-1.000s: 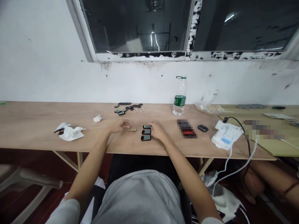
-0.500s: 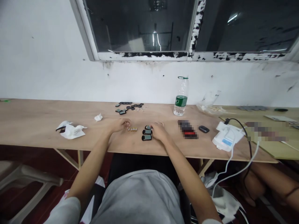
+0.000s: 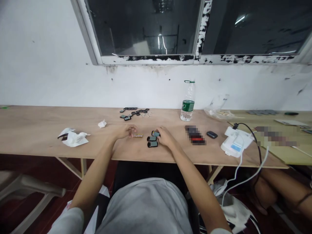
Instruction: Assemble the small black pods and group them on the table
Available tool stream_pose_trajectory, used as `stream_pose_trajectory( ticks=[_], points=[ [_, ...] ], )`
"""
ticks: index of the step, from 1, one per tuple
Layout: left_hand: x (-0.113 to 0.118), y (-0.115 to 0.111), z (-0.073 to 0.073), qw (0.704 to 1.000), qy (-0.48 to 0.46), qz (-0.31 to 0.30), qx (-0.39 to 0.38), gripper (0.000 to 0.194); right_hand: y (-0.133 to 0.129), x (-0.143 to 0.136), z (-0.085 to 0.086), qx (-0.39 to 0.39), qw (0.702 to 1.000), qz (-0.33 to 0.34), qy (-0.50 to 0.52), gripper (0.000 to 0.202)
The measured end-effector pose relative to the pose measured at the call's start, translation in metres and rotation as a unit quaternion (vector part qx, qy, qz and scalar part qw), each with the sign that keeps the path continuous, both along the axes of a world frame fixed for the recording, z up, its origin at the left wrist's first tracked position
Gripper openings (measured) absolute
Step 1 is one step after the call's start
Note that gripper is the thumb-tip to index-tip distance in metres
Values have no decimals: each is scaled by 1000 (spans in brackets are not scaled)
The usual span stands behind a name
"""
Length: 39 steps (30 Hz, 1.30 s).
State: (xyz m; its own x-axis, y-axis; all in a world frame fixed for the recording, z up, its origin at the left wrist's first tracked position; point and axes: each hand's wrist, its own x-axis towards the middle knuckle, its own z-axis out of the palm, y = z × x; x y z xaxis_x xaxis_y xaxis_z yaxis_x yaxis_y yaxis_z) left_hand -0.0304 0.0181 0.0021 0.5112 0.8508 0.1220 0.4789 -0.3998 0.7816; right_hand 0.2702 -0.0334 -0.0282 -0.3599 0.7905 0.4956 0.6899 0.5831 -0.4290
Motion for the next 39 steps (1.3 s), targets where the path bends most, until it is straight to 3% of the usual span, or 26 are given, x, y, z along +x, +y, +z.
stream_pose_trajectory(
  ticks=[8, 26, 39],
  points=[
    [-5, 9, -6, 995, 48, -20, 81, 25, -1, 0, 1, -7, 1000, -20, 8, 28],
    [-3, 5, -1, 991, 71, -21, 111, 24, -5, -8, 11, 15, 990, -38, 138, 24],
    [-3, 6, 0, 989, 76, -22, 128, 23, -6, -10, 15, -42, 981, -21, 189, 22]
  ],
)
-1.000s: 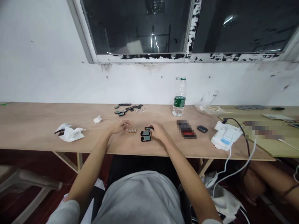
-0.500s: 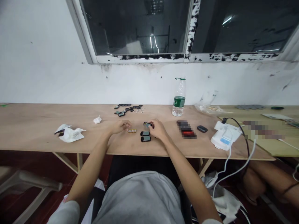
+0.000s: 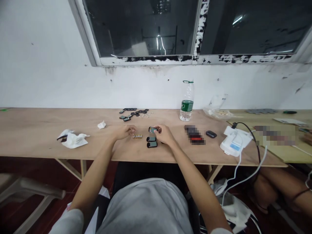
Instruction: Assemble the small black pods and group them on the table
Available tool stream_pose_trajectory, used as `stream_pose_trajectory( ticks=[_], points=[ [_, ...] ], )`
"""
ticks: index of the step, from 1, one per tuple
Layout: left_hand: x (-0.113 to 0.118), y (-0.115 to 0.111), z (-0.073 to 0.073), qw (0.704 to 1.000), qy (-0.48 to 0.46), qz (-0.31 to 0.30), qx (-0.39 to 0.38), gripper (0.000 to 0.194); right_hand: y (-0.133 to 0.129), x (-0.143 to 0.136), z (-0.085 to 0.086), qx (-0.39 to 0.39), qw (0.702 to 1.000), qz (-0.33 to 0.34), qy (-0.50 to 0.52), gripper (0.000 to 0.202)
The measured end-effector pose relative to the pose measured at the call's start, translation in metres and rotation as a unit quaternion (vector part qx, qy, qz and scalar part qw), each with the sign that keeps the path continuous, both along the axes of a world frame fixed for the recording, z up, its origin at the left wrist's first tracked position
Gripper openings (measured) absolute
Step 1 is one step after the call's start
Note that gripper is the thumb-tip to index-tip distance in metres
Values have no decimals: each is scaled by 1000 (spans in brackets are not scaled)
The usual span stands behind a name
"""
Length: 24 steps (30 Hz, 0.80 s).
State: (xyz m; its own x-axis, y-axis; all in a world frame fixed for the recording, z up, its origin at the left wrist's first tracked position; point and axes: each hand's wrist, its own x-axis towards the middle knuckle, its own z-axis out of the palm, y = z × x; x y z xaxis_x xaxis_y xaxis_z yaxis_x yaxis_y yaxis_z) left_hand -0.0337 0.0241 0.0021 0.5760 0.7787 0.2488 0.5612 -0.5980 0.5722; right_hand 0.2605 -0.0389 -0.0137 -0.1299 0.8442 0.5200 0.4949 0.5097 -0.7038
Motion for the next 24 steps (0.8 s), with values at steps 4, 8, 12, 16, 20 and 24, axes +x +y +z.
stream_pose_trajectory(
  ticks=[4, 8, 12, 16, 20, 24],
  points=[
    [1, -2, 2, 1000, 4, 8, -13, 22, 0, 0, 0, -6, 1000, 8, 7, 23],
    [1, -3, 5, 1000, 11, 8, 4, 21, -1, 1, 1, -13, 1000, 11, 6, 23],
    [12, -16, 16, 997, 10, 19, 77, 20, -3, 0, 4, -24, 998, 45, 28, 22],
    [36, -42, 31, 989, 9, -8, 148, 24, -7, -2, 9, -31, 995, 78, 58, 21],
    [60, -56, 32, 973, -5, -78, 217, 24, -12, -2, 14, -35, 988, 118, 91, 23],
    [66, -52, 22, 956, 11, -92, 277, 28, -15, -2, 18, -52, 981, 140, 120, 25]
  ],
)
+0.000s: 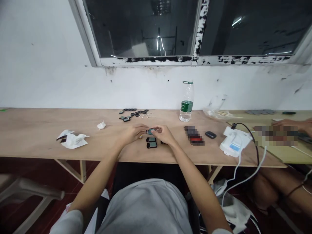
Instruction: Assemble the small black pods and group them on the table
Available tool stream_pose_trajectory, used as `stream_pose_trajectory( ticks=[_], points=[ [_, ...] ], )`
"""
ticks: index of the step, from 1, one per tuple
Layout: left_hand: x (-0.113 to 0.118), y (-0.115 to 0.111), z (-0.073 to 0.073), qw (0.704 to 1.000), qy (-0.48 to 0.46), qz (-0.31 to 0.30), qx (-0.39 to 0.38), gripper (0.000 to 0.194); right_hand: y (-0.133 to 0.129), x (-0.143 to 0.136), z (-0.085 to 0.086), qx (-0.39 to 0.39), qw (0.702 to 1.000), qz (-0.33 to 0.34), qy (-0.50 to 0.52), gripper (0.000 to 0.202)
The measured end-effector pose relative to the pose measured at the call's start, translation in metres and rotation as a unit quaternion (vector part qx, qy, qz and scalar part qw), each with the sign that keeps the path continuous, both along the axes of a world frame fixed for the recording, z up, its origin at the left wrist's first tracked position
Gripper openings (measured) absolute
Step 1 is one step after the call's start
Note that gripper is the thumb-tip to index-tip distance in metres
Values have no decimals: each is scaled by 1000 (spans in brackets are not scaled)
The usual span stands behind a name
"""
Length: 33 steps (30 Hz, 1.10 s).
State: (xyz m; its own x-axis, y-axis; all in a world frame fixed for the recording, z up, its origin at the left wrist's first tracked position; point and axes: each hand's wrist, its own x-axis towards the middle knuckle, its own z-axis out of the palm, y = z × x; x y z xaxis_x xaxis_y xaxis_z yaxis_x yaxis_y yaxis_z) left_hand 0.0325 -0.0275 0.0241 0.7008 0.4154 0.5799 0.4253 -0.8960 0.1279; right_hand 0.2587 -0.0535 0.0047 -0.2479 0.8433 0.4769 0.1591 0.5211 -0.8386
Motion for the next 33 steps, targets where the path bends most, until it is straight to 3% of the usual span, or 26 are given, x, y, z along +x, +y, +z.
stream_pose_trajectory(
  ticks=[4, 12, 27, 33],
  points=[
    [-3, 4, -3, 1000, 2, 8, 24, 30, -1, 0, 2, -19, 1000, 8, 21, 27],
    [-4, -1, 0, 1000, -16, -5, -3, 24, 0, 1, 0, -37, 998, 16, 38, 29],
    [3, -2, -10, 996, -59, 18, 61, 26, -3, 3, 6, -91, 988, 21, 121, 35],
    [4, -6, -5, 996, -74, 16, 36, 26, 0, 3, 3, -108, 983, 14, 144, 34]
  ],
)
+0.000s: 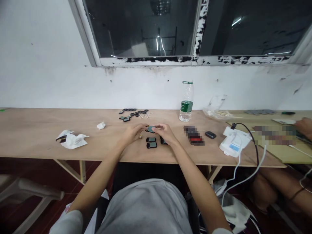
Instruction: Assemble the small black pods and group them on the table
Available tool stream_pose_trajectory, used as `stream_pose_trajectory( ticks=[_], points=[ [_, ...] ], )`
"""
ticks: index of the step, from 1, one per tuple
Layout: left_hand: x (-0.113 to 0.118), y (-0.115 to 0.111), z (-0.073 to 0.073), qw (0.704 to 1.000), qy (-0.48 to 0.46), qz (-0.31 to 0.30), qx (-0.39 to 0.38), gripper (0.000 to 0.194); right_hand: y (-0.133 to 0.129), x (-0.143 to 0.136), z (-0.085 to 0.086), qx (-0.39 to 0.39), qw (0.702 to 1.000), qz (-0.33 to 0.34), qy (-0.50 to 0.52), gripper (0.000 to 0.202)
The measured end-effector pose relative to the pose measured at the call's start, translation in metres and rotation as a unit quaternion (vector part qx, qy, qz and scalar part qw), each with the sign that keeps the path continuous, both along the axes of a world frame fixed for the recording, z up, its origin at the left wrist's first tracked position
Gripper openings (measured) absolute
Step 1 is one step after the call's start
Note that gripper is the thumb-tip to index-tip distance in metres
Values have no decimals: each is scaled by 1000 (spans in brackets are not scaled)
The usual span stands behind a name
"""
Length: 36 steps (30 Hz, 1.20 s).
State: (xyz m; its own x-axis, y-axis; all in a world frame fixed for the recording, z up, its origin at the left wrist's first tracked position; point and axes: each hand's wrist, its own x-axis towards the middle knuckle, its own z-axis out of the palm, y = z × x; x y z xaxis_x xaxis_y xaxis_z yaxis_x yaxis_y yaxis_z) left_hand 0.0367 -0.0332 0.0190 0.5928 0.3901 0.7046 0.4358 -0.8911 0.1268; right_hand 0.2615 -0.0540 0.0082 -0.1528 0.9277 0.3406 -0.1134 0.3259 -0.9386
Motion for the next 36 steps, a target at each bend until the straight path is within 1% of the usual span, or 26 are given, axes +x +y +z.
stream_pose_trajectory(
  ticks=[5, 8, 11, 13, 15, 17, 19, 22, 24, 27, 28, 30, 32, 34, 36],
  points=[
    [-2, -2, 4, 1000, 11, -15, -7, 26, 0, 0, 0, -8, 1000, 6, -3, 36],
    [-2, 1, 3, 1000, 14, -22, 3, 25, -2, 0, 2, 0, 1000, 7, -14, 37],
    [-2, 3, 1, 1000, -2, -13, -6, 26, -1, 0, 2, 5, 999, -1, -37, 35],
    [-3, 3, 3, 999, -24, 7, -30, 27, 1, 0, 0, 11, 998, -22, -66, 32],
    [-7, 4, 6, 996, -40, 36, -65, 27, 5, 0, -4, 37, 990, -70, -115, 28],
    [-16, 7, 10, 992, -37, 71, -101, 26, 8, 0, -10, 76, 972, -133, -180, 22],
    [-27, 14, 12, 985, -20, 112, -128, 24, 10, 0, -15, 101, 950, -176, -239, 16],
    [-47, 30, 9, 973, 9, 171, -156, 19, 11, -1, -20, 96, 935, -185, -287, 11],
    [-59, 39, 4, 964, 13, 189, -187, 16, 12, 0, -21, 100, 929, -186, -303, 10],
    [-74, 49, -3, 951, 27, 172, -255, 10, 14, 1, -23, 122, 915, -199, -328, 10],
    [-77, 51, -6, 945, 40, 163, -279, 12, 14, 2, -24, 128, 910, -204, -338, 11],
    [-82, 54, -10, 930, 66, 143, -332, 23, 15, 3, -26, 132, 901, -206, -358, 10],
    [-85, 57, -14, 914, 71, 122, -380, 32, 16, 3, -28, 133, 895, -203, -373, 9],
    [-85, 59, -18, 905, 60, 98, -410, 38, 15, 2, -28, 133, 891, -201, -384, 10],
    [-85, 62, -21, 901, 50, 78, -423, 39, 14, 1, -27, 133, 888, -195, -394, 13]
  ],
)
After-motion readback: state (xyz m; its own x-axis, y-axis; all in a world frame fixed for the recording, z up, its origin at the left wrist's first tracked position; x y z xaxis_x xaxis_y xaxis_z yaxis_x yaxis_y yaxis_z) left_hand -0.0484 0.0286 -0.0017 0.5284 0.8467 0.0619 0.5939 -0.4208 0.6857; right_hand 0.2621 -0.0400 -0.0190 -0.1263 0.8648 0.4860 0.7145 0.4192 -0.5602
